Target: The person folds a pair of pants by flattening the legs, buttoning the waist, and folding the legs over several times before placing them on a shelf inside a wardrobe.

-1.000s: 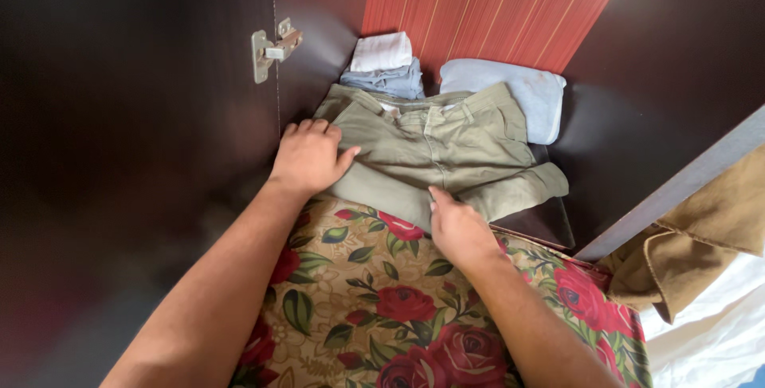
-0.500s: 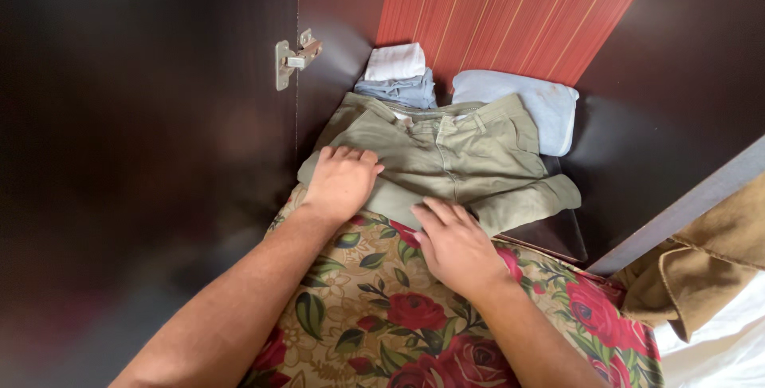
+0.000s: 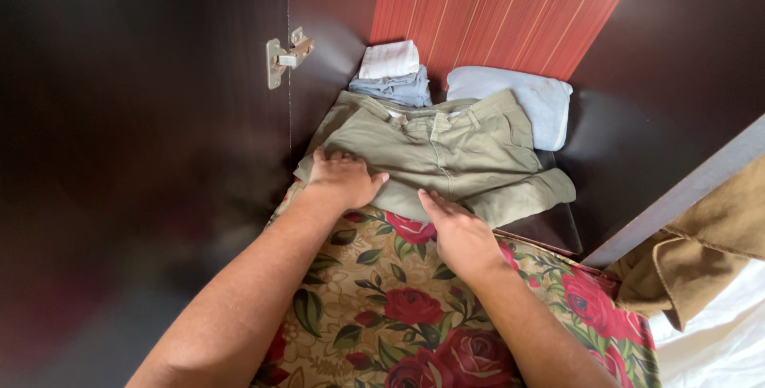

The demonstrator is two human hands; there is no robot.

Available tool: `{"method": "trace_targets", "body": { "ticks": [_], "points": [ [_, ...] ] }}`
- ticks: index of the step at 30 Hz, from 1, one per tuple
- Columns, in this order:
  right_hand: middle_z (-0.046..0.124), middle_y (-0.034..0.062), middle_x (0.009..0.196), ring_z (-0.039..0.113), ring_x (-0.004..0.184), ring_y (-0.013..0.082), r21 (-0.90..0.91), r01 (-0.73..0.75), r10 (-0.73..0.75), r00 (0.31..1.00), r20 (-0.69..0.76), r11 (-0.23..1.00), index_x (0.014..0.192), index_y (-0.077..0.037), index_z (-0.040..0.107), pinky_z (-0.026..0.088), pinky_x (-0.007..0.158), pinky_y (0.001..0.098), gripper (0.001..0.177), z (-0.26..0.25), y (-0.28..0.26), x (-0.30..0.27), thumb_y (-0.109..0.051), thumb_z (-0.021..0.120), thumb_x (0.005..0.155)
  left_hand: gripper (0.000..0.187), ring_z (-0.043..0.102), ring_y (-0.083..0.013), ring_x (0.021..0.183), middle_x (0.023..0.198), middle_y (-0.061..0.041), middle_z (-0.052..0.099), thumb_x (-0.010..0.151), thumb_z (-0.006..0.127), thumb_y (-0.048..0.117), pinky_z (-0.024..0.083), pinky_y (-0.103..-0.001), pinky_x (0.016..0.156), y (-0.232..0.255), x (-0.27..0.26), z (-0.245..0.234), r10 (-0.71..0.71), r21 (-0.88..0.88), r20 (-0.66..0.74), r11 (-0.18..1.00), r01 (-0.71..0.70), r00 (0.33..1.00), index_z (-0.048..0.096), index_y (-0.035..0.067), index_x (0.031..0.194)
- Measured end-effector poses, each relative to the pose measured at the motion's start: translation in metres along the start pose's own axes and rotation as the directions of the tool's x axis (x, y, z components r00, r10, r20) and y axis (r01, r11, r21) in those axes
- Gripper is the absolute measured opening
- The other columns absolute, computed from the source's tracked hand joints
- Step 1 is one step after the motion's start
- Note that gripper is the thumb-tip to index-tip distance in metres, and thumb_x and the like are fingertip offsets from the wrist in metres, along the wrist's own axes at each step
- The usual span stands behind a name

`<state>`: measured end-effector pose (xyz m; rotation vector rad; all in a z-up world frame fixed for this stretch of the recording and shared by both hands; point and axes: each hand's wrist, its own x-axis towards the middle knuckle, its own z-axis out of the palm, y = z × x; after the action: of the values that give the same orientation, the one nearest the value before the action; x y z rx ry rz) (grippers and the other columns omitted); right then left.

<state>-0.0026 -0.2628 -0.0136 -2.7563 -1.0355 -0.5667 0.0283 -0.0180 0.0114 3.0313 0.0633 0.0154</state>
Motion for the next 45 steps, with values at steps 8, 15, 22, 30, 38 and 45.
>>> {"method": "trace_targets", "body": {
  "ticks": [8,15,22,30,38,45],
  "points": [
    [0.059,0.0173,0.142,0.060,0.128,0.0298,0.037,0.021,-0.023,0.998,0.060,0.999,0.148,-0.005,0.046,0.048,0.104,0.0407,0.070,-0.011,-0.002,-0.006,0.008,0.049,0.079,0.082,0.040,-0.0337,0.147,0.158,-0.013,0.043,0.098,0.031,0.073,0.022,-0.063,0.120,0.016,0.010,-0.029,-0.075,-0.050,0.197,0.995,0.086,0.978,0.051,0.012,0.149],
    [0.070,0.0139,0.125,0.068,0.110,0.0356,0.159,-0.215,0.191,0.970,0.153,0.964,0.132,-0.017,0.064,0.053,0.094,0.0439,0.041,-0.059,-0.004,0.003,-0.032,0.065,0.094,0.057,0.066,-0.0311,0.121,0.131,-0.013,0.069,0.095,0.061,0.057,0.052,-0.045,0.100,0.001,0.049,-0.015,-0.065,-0.062,-0.137,0.996,0.056,0.988,0.071,0.010,0.124],
    [0.057,0.0239,0.145,0.053,0.133,0.0404,0.064,-0.131,0.138,0.983,-0.120,0.989,0.133,-0.006,0.066,0.043,0.109,0.0452,0.057,-0.022,0.164,0.044,-0.051,0.053,0.100,0.079,0.034,-0.0425,0.149,0.161,-0.016,0.037,0.095,0.050,0.066,0.033,-0.067,0.114,0.036,0.061,-0.008,0.004,-0.170,0.064,0.985,0.006,0.998,0.044,0.013,0.153],
    [0.059,0.0147,0.144,0.055,0.136,0.0305,-0.360,-0.489,0.608,0.652,0.453,0.794,0.140,-0.005,0.059,0.042,0.114,0.0435,0.092,-0.031,0.141,0.031,-0.075,0.018,0.097,0.117,-0.004,-0.0394,0.159,0.173,-0.019,-0.003,0.080,0.060,0.080,0.009,-0.074,0.120,0.019,0.082,-0.009,0.015,-0.097,0.222,0.995,0.007,0.975,0.009,0.020,0.166],
    [0.072,0.0148,0.127,0.069,0.119,0.0317,-0.484,-0.501,0.696,0.538,0.475,0.718,0.120,-0.007,0.074,0.055,0.102,0.0450,0.076,-0.074,0.122,0.067,-0.070,0.037,0.098,0.081,0.033,-0.0393,0.145,0.154,-0.020,0.037,0.094,0.048,0.072,0.034,-0.062,0.114,0.028,0.116,-0.023,0.102,-0.085,0.120,0.992,-0.092,0.988,0.044,0.012,0.148],
    [0.071,0.0126,0.126,0.064,0.121,0.0348,-0.120,-0.275,0.277,0.961,0.001,0.954,0.122,-0.011,0.072,0.046,0.108,0.0490,0.034,-0.033,0.209,0.130,-0.029,0.052,0.101,0.024,0.064,-0.0343,0.122,0.123,-0.013,0.072,0.090,0.063,0.017,0.055,-0.044,0.095,0.042,0.197,-0.017,0.228,0.066,-0.397,0.973,-0.221,0.889,0.075,0.009,0.109]
  ]
}}
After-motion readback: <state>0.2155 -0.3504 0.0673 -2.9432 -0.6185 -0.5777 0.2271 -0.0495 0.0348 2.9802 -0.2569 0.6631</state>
